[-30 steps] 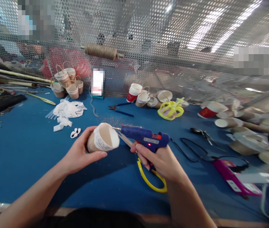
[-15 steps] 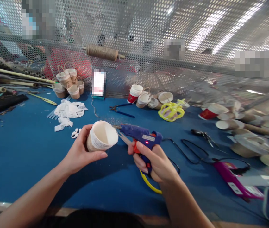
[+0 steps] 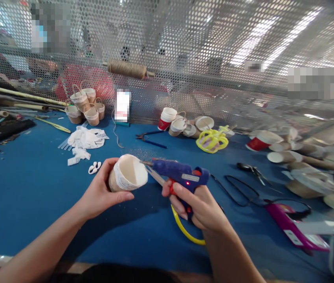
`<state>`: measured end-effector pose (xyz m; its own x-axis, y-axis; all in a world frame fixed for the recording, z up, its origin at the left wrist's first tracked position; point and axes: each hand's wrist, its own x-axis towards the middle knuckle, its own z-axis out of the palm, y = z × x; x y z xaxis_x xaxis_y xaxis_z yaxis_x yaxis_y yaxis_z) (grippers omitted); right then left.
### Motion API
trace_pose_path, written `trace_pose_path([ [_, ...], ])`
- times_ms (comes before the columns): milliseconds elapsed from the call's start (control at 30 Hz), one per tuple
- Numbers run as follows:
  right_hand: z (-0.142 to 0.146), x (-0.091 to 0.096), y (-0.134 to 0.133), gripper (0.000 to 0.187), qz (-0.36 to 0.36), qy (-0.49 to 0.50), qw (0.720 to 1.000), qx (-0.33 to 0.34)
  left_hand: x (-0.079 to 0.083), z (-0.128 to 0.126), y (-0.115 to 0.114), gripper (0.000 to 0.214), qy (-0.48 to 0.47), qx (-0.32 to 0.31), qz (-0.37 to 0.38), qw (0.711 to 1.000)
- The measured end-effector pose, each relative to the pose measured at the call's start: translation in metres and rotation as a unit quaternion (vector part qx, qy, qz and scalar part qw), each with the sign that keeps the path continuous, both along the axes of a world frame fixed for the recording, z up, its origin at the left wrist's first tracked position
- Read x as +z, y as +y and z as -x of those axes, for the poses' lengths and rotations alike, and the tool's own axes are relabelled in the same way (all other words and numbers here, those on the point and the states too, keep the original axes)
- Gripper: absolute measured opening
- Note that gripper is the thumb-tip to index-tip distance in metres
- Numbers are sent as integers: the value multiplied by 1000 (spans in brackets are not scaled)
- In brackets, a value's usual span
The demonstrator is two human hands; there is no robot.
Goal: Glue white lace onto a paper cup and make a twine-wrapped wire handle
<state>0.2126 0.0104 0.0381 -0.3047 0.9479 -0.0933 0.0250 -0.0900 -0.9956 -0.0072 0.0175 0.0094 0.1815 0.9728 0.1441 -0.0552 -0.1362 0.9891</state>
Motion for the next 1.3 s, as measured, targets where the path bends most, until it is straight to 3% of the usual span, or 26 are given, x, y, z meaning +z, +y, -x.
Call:
trace_pose_path([
  [133,4,-1,1,35,17,22,999,-46,-1,0,0,63,-26,-19,16,999],
  [367,8,-4,1,35,44,43,998,-25,-4,2,-1,65,-100,-43,51,993],
  [667,7,-5,1,36,67,83,994,-15,-5,3,-1,64,-103,-50,55,992],
  [833,6,-7,0,35,29,38,999,-4,-5,4,-1,64,-105,-58,56,991],
  [967,4,-5,-1,32,-25,-52,998,-7,-1,3,0,63,-82,-53,57,994],
  [1133,-1,1,-1,32,-20,-174,984,-17,1,0,2,59,0,-12,25,1000],
  [1200,-3,3,-1,32,-23,-171,985,-12,0,0,3,59,30,7,7,1000],
  [1300,-5,3,0,33,-30,-93,995,-3,-3,0,5,61,57,29,-4,998],
])
